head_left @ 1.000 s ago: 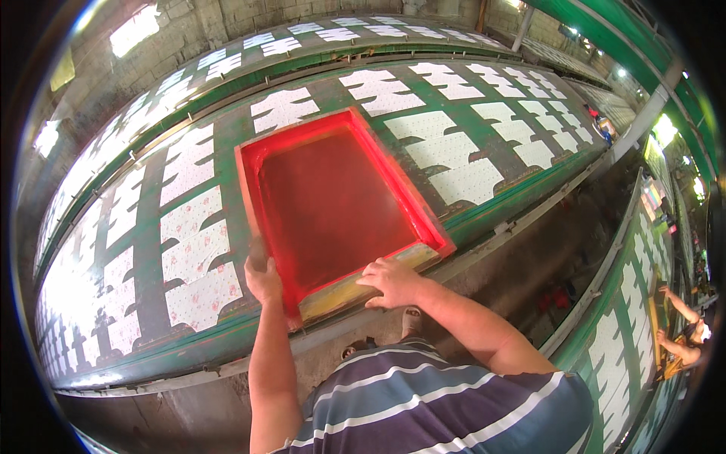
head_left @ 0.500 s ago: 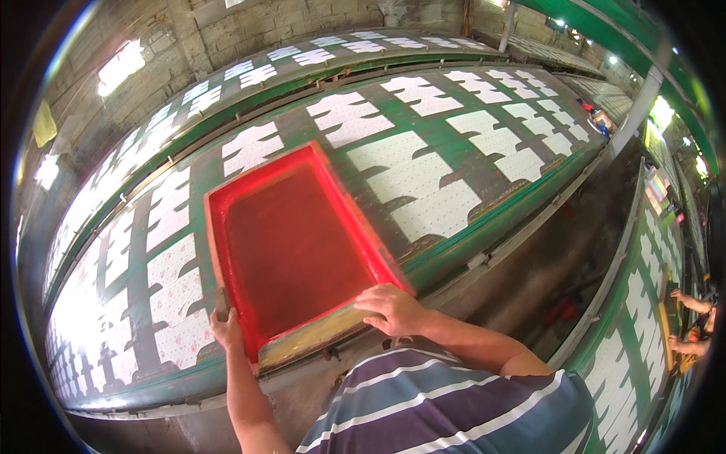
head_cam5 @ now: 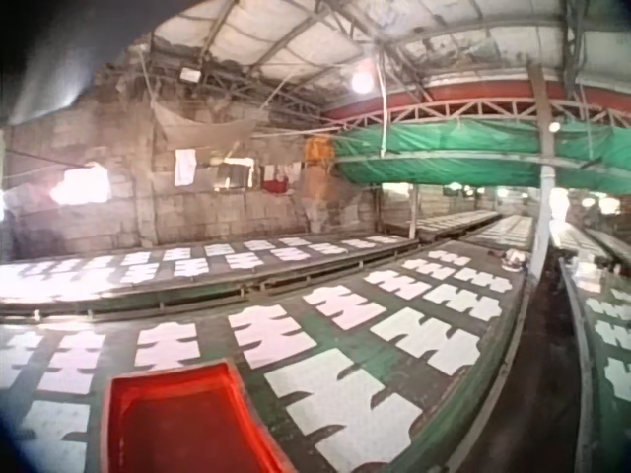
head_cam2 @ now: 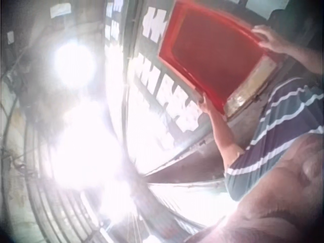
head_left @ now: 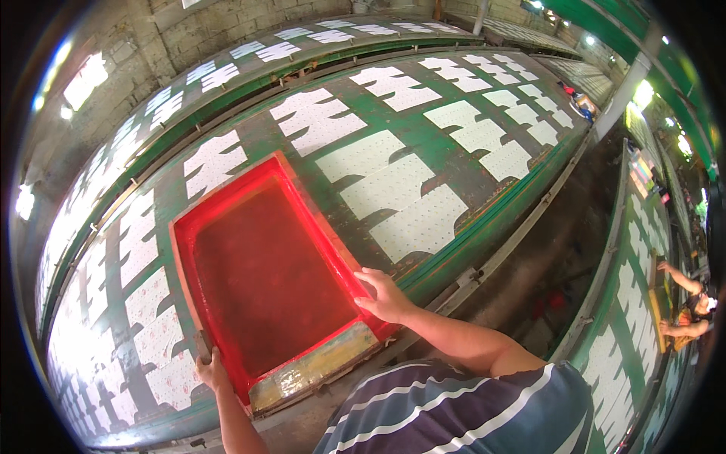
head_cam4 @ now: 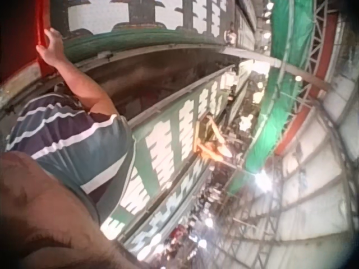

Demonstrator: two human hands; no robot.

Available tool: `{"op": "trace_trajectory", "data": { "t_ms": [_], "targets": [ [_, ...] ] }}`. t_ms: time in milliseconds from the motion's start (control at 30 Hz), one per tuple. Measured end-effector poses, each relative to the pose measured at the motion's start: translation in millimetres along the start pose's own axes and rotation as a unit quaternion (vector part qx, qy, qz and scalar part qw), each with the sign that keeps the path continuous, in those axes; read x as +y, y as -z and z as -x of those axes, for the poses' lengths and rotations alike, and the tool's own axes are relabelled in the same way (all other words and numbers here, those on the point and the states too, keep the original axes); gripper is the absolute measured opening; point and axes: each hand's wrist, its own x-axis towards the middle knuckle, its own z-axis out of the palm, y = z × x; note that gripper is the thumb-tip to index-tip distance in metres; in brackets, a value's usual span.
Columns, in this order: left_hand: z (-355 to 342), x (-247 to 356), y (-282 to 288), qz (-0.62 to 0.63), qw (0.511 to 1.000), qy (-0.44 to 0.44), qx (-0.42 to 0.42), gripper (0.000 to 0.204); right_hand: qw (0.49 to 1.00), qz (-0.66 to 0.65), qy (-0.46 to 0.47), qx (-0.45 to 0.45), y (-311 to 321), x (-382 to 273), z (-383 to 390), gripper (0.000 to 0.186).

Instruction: The person repeatedly positions a red screen-printing frame over white fabric pieces on a green conveyor and uses a squeegee to pull ink across the screen. The person moves the frame to successive pieces along the line and continues the same squeegee strokes throughout the clip.

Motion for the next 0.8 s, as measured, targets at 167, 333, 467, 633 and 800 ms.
{"op": "trace_trajectory", "data": {
  "t_ms": [167, 333, 467, 633, 800],
  "targets": [
    [4.5, -3.9, 3.4, 0.093, 0.993, 0.046, -0.054, 0.030, 0.996, -0.009, -0.077, -0.033, 1.1, -6.8, -19.7, 0.069],
    [3.5, -8.3, 4.1, 0.116, 0.990, 0.047, -0.061, 0.032, 0.992, 0.000, -0.112, -0.060, 1.6, -12.1, -32.4, 0.060],
    [-3.0, -0.5, 11.0, 0.068, 0.996, 0.020, -0.053, 0.034, 0.993, -0.001, -0.115, -0.040, -1.2, -16.4, -34.2, 0.051],
    [-16.7, 36.4, 32.5, 0.117, 0.990, 0.030, -0.067, 0.037, 0.988, -0.042, -0.147, -0.009, -3.8, -27.0, -36.1, 0.046],
    [-8.1, 87.8, 24.6, 0.174, 0.982, 0.036, -0.062, 0.031, 0.997, -0.028, -0.044, 0.060, 36.4, -16.1, -50.6, 0.038]
  ]
}}
